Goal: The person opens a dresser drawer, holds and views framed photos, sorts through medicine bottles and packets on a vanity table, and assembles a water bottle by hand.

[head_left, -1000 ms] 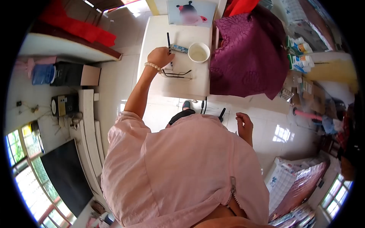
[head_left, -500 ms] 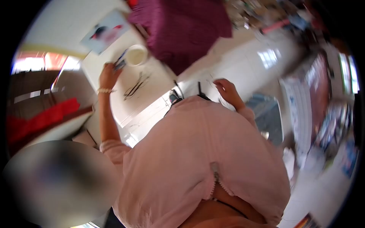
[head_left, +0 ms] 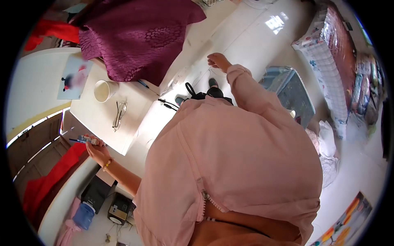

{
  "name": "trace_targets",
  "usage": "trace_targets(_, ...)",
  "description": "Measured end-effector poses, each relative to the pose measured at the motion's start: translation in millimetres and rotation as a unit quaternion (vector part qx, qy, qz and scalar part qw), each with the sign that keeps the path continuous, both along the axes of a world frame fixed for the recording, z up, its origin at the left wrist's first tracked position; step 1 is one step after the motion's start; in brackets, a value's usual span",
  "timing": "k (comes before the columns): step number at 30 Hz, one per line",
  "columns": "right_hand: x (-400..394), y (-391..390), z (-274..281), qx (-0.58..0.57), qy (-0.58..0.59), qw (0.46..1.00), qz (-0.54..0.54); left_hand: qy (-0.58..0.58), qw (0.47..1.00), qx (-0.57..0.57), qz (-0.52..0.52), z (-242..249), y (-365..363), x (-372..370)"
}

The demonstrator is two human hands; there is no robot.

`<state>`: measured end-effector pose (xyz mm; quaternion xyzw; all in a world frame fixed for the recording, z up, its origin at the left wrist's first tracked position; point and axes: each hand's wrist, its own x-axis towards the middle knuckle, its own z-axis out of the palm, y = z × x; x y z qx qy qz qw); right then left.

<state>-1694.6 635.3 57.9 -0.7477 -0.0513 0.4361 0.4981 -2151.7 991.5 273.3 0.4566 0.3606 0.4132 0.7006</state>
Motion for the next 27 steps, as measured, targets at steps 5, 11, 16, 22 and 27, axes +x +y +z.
trace_targets(5, 32.5, 34.6, -32.8, 0.073, 0.257, 0.924, -0.275, -0.147, 0.983, -0.112, 0.002, 15.1, -86.3, 15.9)
trace_targets(11, 63.1, 80.3, -88.1, 0.072, 0.381, 0.851, -0.355, -0.083, 0.979, -0.167, 0.078, 13.3, -219.7, 64.8)
trace_targets(16, 66.2, 84.8, -103.4, 0.195, 0.440, 0.789, -0.382, -0.001, 0.978, -0.199, 0.056, 6.4, -277.4, 107.9)
trace_targets(22, 61.0, 64.7, -113.9, 0.218, 0.486, 0.722, -0.441, 0.110, 0.974, -0.197, -0.012, -8.8, -292.4, 162.0)
trace_targets(27, 57.0, 21.8, -113.3, 0.181, 0.500, 0.757, -0.380, 0.339, 0.927, -0.078, -0.144, -48.0, -278.3, 205.7)
